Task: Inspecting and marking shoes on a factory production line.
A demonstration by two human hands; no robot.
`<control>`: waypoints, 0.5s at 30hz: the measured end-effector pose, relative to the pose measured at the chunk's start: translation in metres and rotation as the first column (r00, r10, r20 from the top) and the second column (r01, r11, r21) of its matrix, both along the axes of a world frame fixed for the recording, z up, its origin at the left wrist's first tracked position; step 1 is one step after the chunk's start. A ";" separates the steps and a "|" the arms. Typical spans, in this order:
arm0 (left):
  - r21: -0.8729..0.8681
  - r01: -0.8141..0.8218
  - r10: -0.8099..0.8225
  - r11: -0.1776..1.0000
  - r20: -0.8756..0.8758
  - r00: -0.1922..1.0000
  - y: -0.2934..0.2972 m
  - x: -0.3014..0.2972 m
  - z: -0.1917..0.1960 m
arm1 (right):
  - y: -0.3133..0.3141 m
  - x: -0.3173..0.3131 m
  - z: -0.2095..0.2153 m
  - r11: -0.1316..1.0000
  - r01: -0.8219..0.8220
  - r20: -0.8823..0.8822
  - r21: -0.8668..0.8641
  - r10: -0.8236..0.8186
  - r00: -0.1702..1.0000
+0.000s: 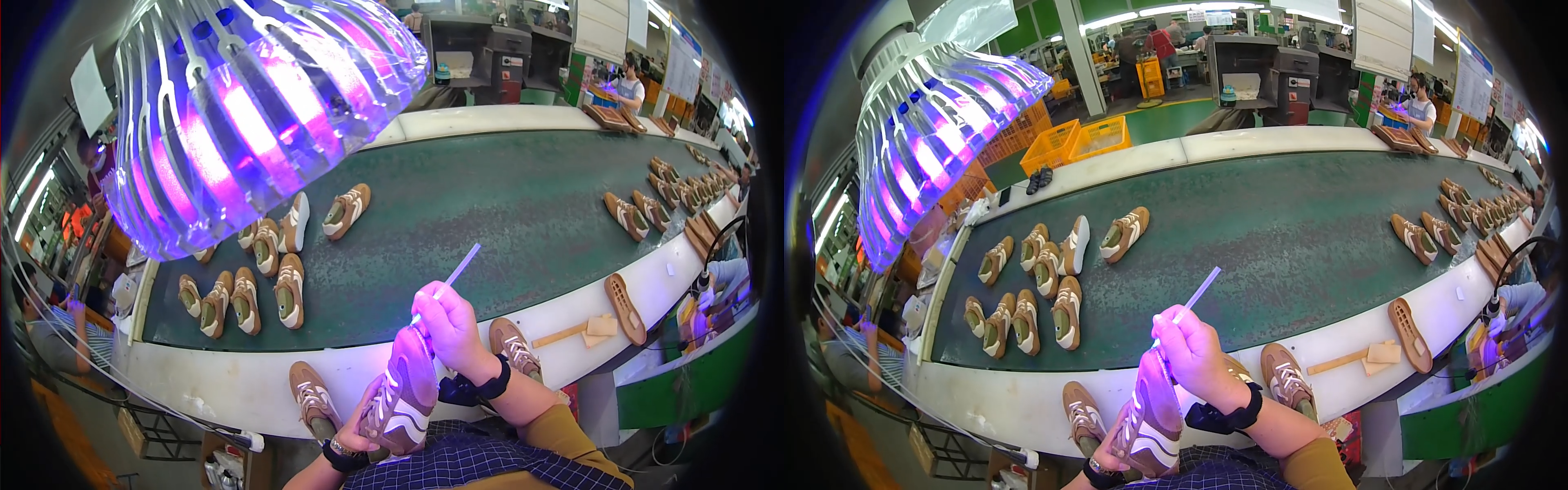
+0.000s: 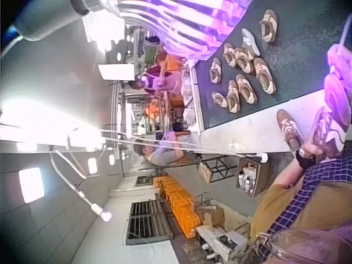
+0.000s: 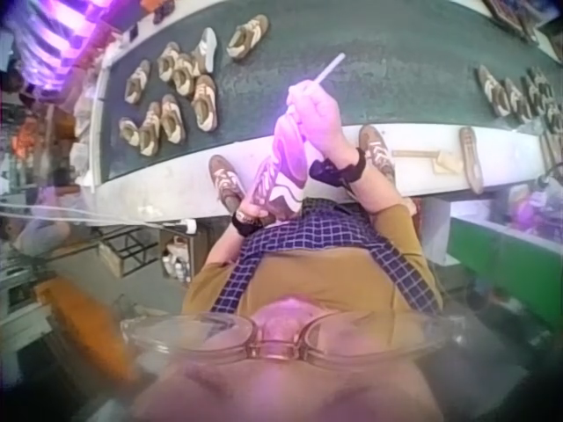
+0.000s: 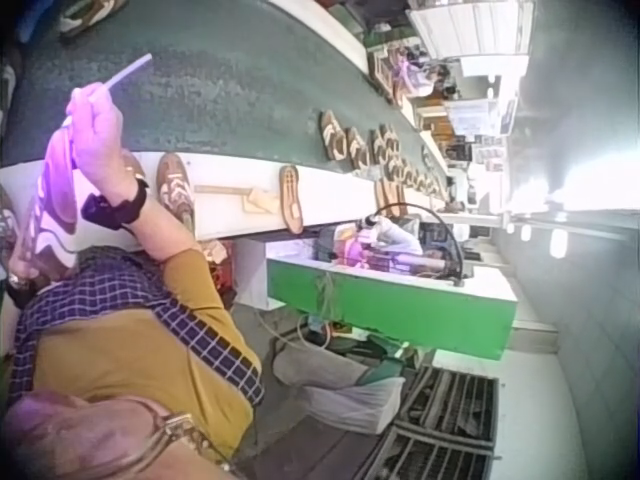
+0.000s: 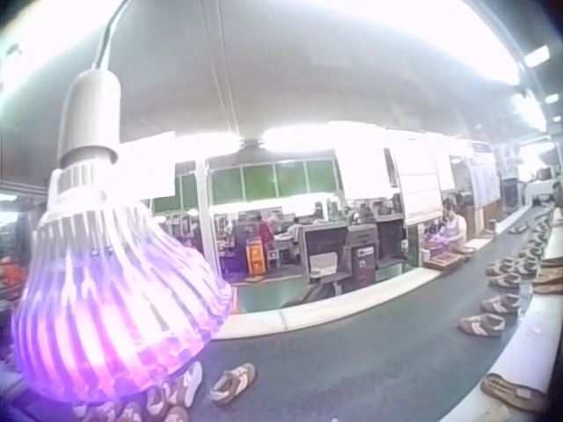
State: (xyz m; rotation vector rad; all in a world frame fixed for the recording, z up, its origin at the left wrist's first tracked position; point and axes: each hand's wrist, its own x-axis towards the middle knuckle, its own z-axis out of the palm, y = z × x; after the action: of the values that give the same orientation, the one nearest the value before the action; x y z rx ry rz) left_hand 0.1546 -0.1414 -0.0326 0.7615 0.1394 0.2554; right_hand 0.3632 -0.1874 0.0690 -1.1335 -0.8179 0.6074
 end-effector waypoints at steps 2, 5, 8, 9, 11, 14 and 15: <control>0.007 0.005 -0.005 1.000 0.004 1.000 0.001 0.000 -0.003 | 0.002 0.001 -0.002 1.000 0.011 0.024 0.000 -0.011 1.000; 0.003 0.007 -0.007 1.000 0.013 1.000 0.002 0.003 -0.003 | 0.003 0.003 -0.002 1.000 0.009 0.024 -0.020 -0.009 1.000; -0.036 0.018 -0.016 0.999 0.046 0.999 0.003 0.006 0.000 | 0.006 0.004 -0.006 1.000 0.028 0.051 0.003 -0.028 0.998; -0.061 0.033 -0.028 0.998 0.077 0.997 0.003 0.007 0.001 | 0.006 0.004 -0.006 1.000 0.029 0.050 0.003 -0.029 0.998; -0.068 0.031 -0.026 0.997 0.077 0.997 0.003 0.008 0.002 | 0.006 0.003 -0.005 0.998 0.055 0.059 0.002 -0.055 0.997; -0.039 0.015 -0.014 0.999 0.038 0.999 0.003 0.007 0.000 | 0.005 0.003 -0.005 0.997 0.066 0.052 0.034 -0.068 0.996; -0.003 0.004 -0.004 1.000 0.001 1.000 0.004 0.007 -0.001 | 0.006 0.003 -0.006 0.997 0.066 0.052 0.033 -0.068 0.996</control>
State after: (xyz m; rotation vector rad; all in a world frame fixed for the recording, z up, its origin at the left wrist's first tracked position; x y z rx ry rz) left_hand 0.1618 -0.1374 -0.0341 0.7585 0.1375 0.2516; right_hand 0.3660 -0.1816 0.0635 -1.1477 -0.8287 0.5090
